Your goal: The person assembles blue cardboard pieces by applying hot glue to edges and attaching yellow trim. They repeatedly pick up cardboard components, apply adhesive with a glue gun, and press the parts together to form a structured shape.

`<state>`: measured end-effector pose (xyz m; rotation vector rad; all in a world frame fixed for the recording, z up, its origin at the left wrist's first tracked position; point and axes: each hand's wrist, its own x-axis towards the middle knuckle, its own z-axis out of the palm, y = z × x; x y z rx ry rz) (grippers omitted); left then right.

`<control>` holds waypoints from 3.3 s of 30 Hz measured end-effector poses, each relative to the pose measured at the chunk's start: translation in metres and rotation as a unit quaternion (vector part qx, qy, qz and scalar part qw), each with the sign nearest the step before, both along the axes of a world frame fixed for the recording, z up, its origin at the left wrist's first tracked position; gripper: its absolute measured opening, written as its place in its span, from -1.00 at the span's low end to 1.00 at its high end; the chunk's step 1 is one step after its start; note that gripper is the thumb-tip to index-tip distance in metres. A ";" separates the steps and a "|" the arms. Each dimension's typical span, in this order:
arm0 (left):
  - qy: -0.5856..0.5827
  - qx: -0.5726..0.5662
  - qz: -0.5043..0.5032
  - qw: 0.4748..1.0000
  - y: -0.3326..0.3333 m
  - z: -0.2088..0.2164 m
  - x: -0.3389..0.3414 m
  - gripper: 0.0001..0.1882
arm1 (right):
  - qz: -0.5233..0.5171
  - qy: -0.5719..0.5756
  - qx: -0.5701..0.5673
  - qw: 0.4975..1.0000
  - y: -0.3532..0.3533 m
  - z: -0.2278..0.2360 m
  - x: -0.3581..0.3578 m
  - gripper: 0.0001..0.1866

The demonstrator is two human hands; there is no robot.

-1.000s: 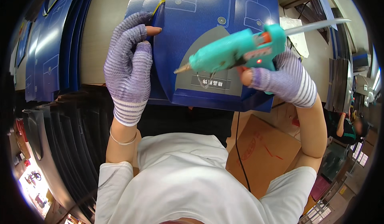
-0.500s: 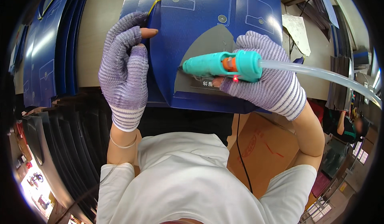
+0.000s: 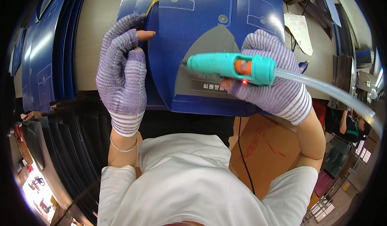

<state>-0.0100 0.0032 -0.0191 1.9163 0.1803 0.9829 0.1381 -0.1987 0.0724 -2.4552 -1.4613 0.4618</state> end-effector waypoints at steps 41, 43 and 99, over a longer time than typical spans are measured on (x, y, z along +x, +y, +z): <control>0.007 -0.030 0.013 0.999 -0.003 0.003 0.002 -0.66 | 0.000 -0.152 0.077 0.985 -0.018 -0.022 0.008 -0.61; 0.019 -0.030 0.014 0.999 -0.004 0.005 0.002 -0.66 | -0.025 -0.104 0.123 0.987 -0.021 -0.029 0.009 -0.62; 0.066 0.035 -0.033 0.997 -0.010 0.008 0.006 -0.62 | 0.010 -0.226 0.121 0.967 -0.015 -0.022 0.014 -0.56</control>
